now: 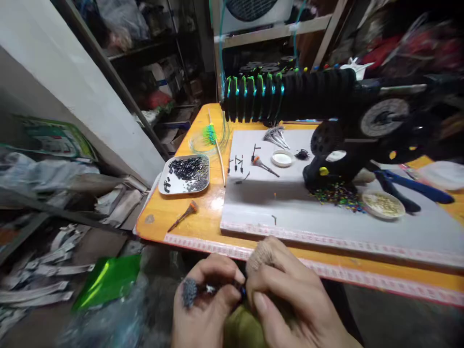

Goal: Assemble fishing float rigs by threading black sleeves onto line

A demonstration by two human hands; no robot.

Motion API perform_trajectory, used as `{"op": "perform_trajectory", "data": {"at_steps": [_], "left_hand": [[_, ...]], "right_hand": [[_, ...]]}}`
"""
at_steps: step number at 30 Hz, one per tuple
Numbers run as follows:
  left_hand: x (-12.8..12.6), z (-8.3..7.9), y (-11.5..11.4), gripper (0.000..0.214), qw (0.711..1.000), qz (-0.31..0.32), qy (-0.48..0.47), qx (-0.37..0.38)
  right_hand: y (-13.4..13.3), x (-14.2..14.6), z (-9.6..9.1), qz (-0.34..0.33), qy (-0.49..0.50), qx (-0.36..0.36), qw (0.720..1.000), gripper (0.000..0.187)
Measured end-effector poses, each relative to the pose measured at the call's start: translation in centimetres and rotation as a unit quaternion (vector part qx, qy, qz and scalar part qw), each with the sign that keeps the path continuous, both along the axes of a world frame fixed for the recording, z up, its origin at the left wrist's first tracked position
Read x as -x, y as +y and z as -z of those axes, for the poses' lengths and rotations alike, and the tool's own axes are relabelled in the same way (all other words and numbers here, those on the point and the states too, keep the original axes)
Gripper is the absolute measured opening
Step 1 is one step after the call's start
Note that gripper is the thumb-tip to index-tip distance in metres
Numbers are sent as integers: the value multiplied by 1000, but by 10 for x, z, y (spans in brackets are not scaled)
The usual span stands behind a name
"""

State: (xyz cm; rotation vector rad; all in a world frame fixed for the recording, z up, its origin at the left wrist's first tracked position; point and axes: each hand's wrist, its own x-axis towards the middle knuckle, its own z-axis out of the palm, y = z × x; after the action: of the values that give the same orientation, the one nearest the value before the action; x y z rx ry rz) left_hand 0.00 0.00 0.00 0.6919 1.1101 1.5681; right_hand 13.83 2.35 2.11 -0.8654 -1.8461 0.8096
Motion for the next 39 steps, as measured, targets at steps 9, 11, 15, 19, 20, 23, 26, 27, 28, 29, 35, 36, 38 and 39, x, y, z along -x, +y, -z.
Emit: {"op": "perform_trajectory", "data": {"at_steps": [9,11,15,19,20,23,26,27,28,29,35,36,38,39], "left_hand": [[10,7,1,11,974,-19,176,-143],[10,7,0,14,960,-33,233,-155],[5,5,-5,9,958,-97,248,-106],[4,6,-9,13,933,-79,327,-126],[5,6,-9,16,924,-73,349,-136],[7,5,-8,21,891,-67,413,-179],[9,2,-6,25,861,-67,460,-205],[10,0,-6,25,854,-65,475,-204],[10,-1,-5,24,846,-63,490,-200],[11,-1,-5,24,838,-63,506,-195],[10,-2,-3,20,842,-91,502,-177],[9,-3,-3,20,848,-95,493,-170],[8,-4,-2,18,855,-100,485,-155],[8,-5,-2,17,857,-98,483,-150]], "right_hand": [[2,7,17,115,-90,-217,965,21],[-1,3,17,92,-141,-198,966,20],[-2,-2,14,66,-172,-180,966,22],[0,-1,14,48,-154,-158,974,25],[1,-1,14,47,-152,-157,975,25],[2,-1,17,45,-156,-157,974,27],[2,-2,20,49,-160,-163,972,28],[2,-2,20,50,-162,-166,972,29],[3,-2,21,52,-162,-169,971,30],[3,-1,21,52,-163,-172,970,30],[1,-2,15,46,-132,-151,979,19],[0,-2,14,45,-121,-148,980,17],[-2,-3,13,47,-105,-153,981,18],[-2,-2,12,51,-100,-164,980,18]]}}
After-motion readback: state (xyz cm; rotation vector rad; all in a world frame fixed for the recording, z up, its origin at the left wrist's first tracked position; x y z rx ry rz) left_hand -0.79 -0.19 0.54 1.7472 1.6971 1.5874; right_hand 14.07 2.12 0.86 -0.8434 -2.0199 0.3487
